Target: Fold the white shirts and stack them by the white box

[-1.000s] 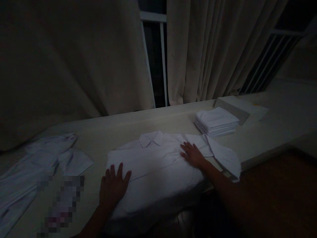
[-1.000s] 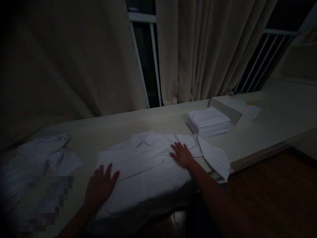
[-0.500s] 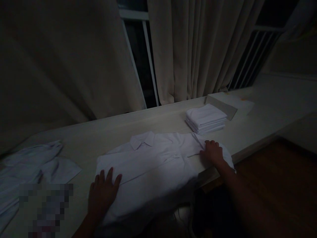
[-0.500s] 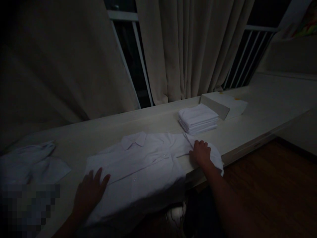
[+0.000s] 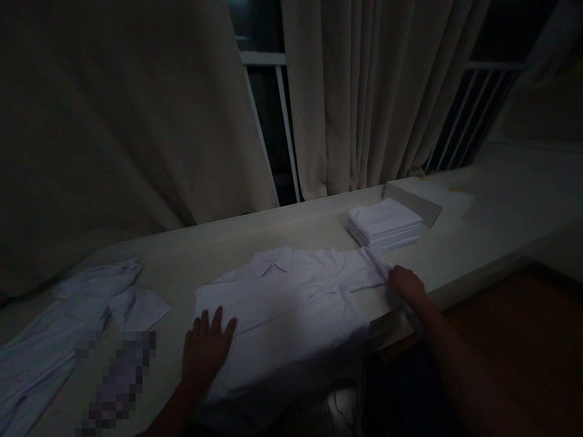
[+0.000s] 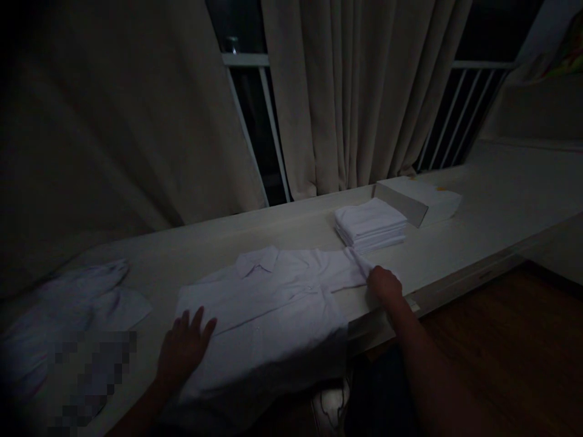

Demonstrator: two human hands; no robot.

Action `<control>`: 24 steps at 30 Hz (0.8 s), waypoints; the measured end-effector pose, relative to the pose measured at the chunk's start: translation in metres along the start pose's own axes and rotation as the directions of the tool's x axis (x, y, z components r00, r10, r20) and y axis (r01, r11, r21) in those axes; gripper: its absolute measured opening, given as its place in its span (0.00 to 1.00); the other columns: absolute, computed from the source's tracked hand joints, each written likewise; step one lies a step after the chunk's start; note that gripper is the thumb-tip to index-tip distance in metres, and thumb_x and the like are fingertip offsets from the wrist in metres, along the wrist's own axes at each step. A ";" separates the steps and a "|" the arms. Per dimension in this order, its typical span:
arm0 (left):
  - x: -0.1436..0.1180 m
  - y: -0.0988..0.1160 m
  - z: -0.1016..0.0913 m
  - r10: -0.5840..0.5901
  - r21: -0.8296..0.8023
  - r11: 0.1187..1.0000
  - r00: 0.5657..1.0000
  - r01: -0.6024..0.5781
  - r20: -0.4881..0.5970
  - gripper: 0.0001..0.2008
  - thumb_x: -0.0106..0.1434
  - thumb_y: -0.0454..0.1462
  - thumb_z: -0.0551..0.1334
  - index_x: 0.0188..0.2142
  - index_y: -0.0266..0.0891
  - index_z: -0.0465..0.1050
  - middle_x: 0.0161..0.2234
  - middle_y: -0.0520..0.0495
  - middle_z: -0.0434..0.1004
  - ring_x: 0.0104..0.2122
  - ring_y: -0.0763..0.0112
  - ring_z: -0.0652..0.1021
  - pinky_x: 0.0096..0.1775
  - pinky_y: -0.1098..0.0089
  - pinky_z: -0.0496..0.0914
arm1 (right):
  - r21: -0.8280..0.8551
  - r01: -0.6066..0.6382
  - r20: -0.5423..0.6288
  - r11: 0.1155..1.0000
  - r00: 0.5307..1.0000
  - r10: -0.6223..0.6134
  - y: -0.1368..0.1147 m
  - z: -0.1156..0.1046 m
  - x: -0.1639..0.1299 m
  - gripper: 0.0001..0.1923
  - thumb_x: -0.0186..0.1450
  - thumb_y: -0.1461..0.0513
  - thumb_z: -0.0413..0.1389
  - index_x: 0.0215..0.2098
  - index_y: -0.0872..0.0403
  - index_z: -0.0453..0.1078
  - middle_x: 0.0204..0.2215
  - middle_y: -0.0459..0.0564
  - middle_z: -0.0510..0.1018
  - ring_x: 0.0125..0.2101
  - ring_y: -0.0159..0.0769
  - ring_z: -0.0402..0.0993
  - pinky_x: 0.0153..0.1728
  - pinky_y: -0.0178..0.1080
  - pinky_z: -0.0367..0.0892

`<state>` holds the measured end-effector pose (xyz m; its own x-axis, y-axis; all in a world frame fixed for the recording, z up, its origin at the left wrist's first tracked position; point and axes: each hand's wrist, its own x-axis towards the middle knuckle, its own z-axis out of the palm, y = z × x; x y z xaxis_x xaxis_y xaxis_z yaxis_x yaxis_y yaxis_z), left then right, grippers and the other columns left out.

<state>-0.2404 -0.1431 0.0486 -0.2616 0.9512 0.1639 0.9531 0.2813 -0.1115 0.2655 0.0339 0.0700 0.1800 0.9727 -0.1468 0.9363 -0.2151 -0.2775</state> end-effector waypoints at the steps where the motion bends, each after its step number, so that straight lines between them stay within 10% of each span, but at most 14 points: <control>1: 0.000 -0.001 0.001 0.020 0.009 1.000 1.000 -0.020 0.017 0.26 0.63 0.45 0.51 0.58 0.42 0.67 0.64 0.35 0.61 0.64 0.38 0.56 0.56 0.41 0.57 | 0.030 0.014 0.003 0.999 1.000 -0.014 -0.002 -0.004 -0.001 0.18 0.68 0.60 0.46 0.44 0.63 0.73 0.42 0.72 0.77 0.44 0.53 0.77 0.42 0.49 0.69; 6: 0.000 -0.003 0.003 0.032 0.006 0.999 0.999 -0.032 0.022 0.24 0.63 0.46 0.52 0.56 0.43 0.69 0.65 0.36 0.60 0.65 0.39 0.56 0.57 0.41 0.55 | 0.381 0.168 0.117 0.909 0.967 -0.227 -0.020 -0.022 -0.017 0.18 0.68 0.53 0.49 0.37 0.58 0.74 0.37 0.60 0.81 0.38 0.42 0.79 0.38 0.38 0.71; 9: -0.001 0.002 0.001 -0.035 -0.007 0.999 0.999 0.035 0.006 0.27 0.65 0.48 0.50 0.60 0.41 0.66 0.64 0.34 0.61 0.64 0.41 0.57 0.57 0.43 0.55 | 0.867 -0.020 0.252 0.499 0.879 -0.404 -0.040 -0.024 -0.028 0.16 0.66 0.52 0.53 0.40 0.56 0.72 0.34 0.54 0.81 0.32 0.41 0.79 0.33 0.41 0.73; 12: -0.002 0.005 0.004 -0.107 -0.015 0.994 0.994 0.106 -0.027 0.31 0.67 0.49 0.47 0.63 0.35 0.61 0.64 0.30 0.59 0.64 0.43 0.60 0.58 0.45 0.56 | 0.951 -0.250 0.308 0.181 0.807 -0.504 -0.065 -0.017 -0.033 0.12 0.64 0.56 0.57 0.40 0.56 0.71 0.32 0.53 0.81 0.30 0.41 0.79 0.35 0.43 0.74; 19: -0.003 0.004 0.014 -0.151 -0.165 0.979 0.974 0.124 -0.166 0.28 0.69 0.46 0.47 0.60 0.27 0.64 0.64 0.29 0.59 0.65 0.48 0.58 0.63 0.46 0.50 | 0.906 -0.416 0.395 0.084 0.756 -0.521 -0.138 0.013 -0.044 0.05 0.63 0.63 0.56 0.38 0.55 0.68 0.27 0.51 0.79 0.25 0.38 0.78 0.33 0.40 0.76; 24: -0.039 0.082 0.003 -0.014 -0.551 0.827 0.974 -0.116 -0.227 0.29 0.67 0.49 0.53 0.62 0.36 0.59 0.62 0.34 0.63 0.63 0.54 0.63 0.63 0.51 0.57 | 0.903 -0.427 0.371 0.042 0.727 -0.578 -0.178 0.029 -0.045 0.08 0.61 0.68 0.53 0.39 0.56 0.67 0.27 0.51 0.78 0.29 0.39 0.79 0.35 0.39 0.77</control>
<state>-0.1526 -0.1572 0.0303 -0.2340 0.8935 0.3834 0.9020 0.0523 0.4285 0.0818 0.0254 0.0984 -0.5218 0.7991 -0.2986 -0.3096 -0.5036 -0.8065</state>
